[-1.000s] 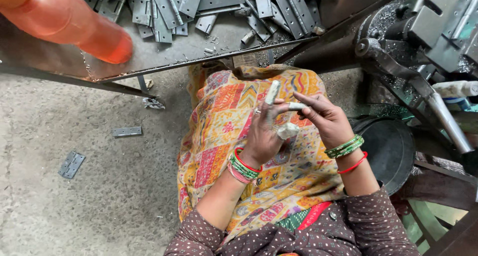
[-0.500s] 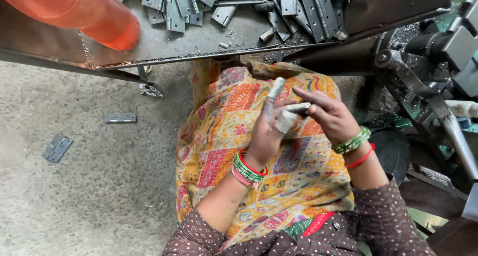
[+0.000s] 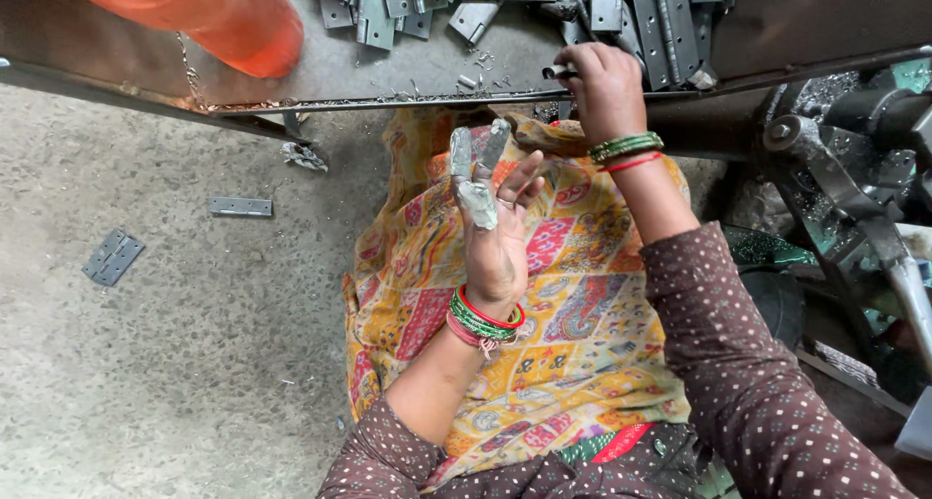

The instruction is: The person sits on the floor and repeatedly picks up metal hinge pieces from a bin, places them into a punch press machine, and operates the lever to process them. The person handles the metal pieces one at a time and returns the processed pieces to the bin.

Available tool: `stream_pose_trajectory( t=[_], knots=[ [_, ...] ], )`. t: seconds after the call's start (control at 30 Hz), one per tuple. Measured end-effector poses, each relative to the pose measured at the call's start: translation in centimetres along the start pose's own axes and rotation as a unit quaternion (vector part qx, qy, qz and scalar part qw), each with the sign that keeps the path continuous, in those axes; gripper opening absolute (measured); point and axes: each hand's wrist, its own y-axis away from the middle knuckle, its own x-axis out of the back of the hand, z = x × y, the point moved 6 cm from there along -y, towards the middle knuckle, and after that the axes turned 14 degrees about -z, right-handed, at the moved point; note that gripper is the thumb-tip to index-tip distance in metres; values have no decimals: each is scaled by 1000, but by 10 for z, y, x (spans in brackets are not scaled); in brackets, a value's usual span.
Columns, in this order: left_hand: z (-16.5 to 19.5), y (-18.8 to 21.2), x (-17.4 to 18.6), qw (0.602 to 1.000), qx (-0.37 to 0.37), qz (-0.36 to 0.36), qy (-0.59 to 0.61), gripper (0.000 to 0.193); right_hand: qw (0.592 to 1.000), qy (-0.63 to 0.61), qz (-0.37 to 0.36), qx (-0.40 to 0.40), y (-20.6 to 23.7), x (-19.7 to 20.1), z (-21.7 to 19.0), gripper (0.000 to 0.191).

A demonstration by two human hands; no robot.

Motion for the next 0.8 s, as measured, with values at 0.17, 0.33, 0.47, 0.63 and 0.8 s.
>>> stream_pose_trajectory(
  t=[0.17, 0.33, 0.47, 0.63, 0.8],
  knots=[
    [2, 2, -15, 997, 7, -48, -52, 72, 982, -183, 22, 37, 84, 32, -37, 34],
    [-7, 15, -21, 989, 5, -117, -85, 69, 899, -427, -12, -99, 155, 19, -41, 32],
    [-27, 27, -21, 960, 84, -188, -190, 75, 930, -353, -19, -98, 180, 24, -45, 26],
    [-32, 38, -42, 889, 33, -278, -362, 94, 977, -205, -49, 38, 189, 36, -55, 25],
    [-40, 38, -45, 924, 137, -274, -231, 81, 970, -229, -80, 11, 185, 28, -45, 15]
  ],
)
